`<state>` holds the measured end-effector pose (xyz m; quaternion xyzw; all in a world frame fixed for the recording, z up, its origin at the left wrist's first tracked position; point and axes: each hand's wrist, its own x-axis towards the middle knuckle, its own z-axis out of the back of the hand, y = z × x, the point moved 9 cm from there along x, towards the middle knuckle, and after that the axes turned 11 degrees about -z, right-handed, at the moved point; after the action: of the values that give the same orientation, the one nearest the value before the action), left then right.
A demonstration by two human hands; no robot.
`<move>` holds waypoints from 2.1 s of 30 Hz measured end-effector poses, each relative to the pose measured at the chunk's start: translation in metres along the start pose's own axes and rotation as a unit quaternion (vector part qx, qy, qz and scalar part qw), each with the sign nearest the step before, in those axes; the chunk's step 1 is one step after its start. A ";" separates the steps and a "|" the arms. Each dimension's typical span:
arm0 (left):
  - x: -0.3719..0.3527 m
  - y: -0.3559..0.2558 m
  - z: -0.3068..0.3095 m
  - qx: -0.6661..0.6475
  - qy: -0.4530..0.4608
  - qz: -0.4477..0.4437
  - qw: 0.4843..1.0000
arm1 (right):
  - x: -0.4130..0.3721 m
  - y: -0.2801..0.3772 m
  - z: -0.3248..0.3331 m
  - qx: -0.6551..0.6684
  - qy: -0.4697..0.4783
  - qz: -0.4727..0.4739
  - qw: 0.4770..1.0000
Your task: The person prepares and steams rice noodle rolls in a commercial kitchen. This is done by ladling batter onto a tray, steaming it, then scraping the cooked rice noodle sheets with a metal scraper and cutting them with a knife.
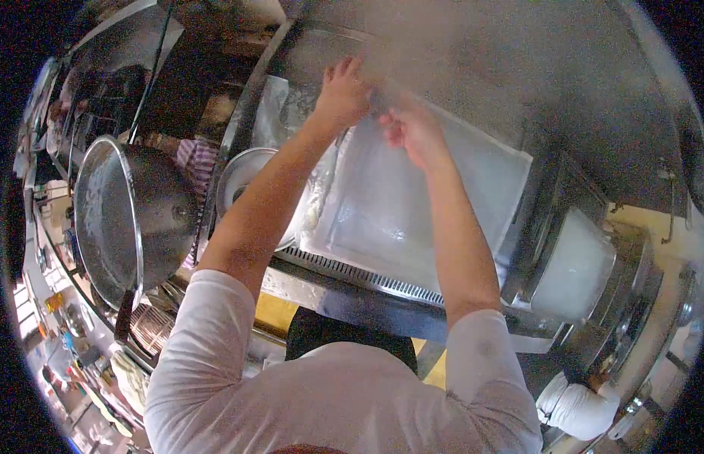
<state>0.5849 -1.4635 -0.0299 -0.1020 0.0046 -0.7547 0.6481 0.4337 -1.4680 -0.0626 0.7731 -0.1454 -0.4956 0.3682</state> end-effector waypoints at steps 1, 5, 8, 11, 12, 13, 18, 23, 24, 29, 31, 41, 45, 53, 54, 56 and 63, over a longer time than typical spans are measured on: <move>0.001 0.002 0.001 0.001 -0.001 0.005 1.000 | 0.015 0.004 -0.009 0.024 0.028 0.000 0.999; 0.004 0.004 0.002 -0.018 0.046 0.009 0.999 | 0.051 0.007 -0.020 0.064 0.058 -0.010 0.996; 0.009 0.005 -0.008 0.004 0.068 -0.002 0.998 | 0.031 -0.004 -0.034 0.117 0.073 -0.029 0.990; 0.010 0.002 -0.001 0.011 0.057 -0.012 0.998 | -0.026 -0.064 -0.046 0.031 0.033 -0.062 0.997; 0.011 0.001 -0.001 0.007 0.055 -0.012 0.998 | -0.056 -0.087 -0.060 -0.017 0.068 -0.074 0.995; 0.012 0.001 0.000 0.002 0.053 -0.012 0.999 | -0.081 -0.121 -0.067 -0.122 0.042 -0.111 0.985; 0.004 -0.002 -0.007 0.000 0.069 -0.041 0.997 | -0.166 -0.187 -0.099 -0.219 0.089 -0.190 0.953; -0.075 -0.033 0.040 -0.127 -0.004 0.014 0.992 | -0.147 -0.146 -0.064 -0.302 0.001 -0.011 0.953; -0.103 -0.049 0.037 -0.153 0.063 0.002 0.986 | -0.141 -0.139 -0.060 -0.353 -0.020 0.031 0.935; -0.236 -0.138 0.021 -0.243 0.209 -0.146 0.936 | -0.174 -0.131 -0.061 -0.556 -0.075 0.087 0.823; -0.241 -0.136 0.019 -0.143 0.134 -0.137 0.971 | -0.196 -0.129 -0.042 -0.605 -0.092 0.059 0.789; -0.255 -0.133 0.033 -0.125 0.141 -0.068 0.980 | -0.291 -0.170 0.220 -0.611 -0.312 0.094 0.722; -0.283 -0.141 0.050 -0.186 0.017 0.004 0.982 | -0.362 -0.133 0.336 -0.530 -0.485 -0.023 0.695; -0.335 -0.202 0.049 -0.255 0.014 0.149 0.955 | -0.343 -0.103 0.423 -0.630 -0.509 -0.122 0.574; -0.341 -0.210 0.047 -0.249 0.012 0.154 0.956 | -0.333 -0.069 0.395 -0.588 -0.507 -0.058 0.628; -0.350 -0.229 0.050 -0.277 -0.022 0.150 0.949 | -0.287 -0.023 0.374 -0.461 -0.499 0.047 0.732; -0.386 -0.258 0.069 -0.257 -0.037 0.226 0.939 | -0.104 0.056 0.308 -0.507 -0.429 0.136 0.735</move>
<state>0.3972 -1.0355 0.0168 -0.2892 0.1974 -0.5573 0.7528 0.1238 -1.5762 -0.0269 0.1496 -0.1190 -0.7194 0.6678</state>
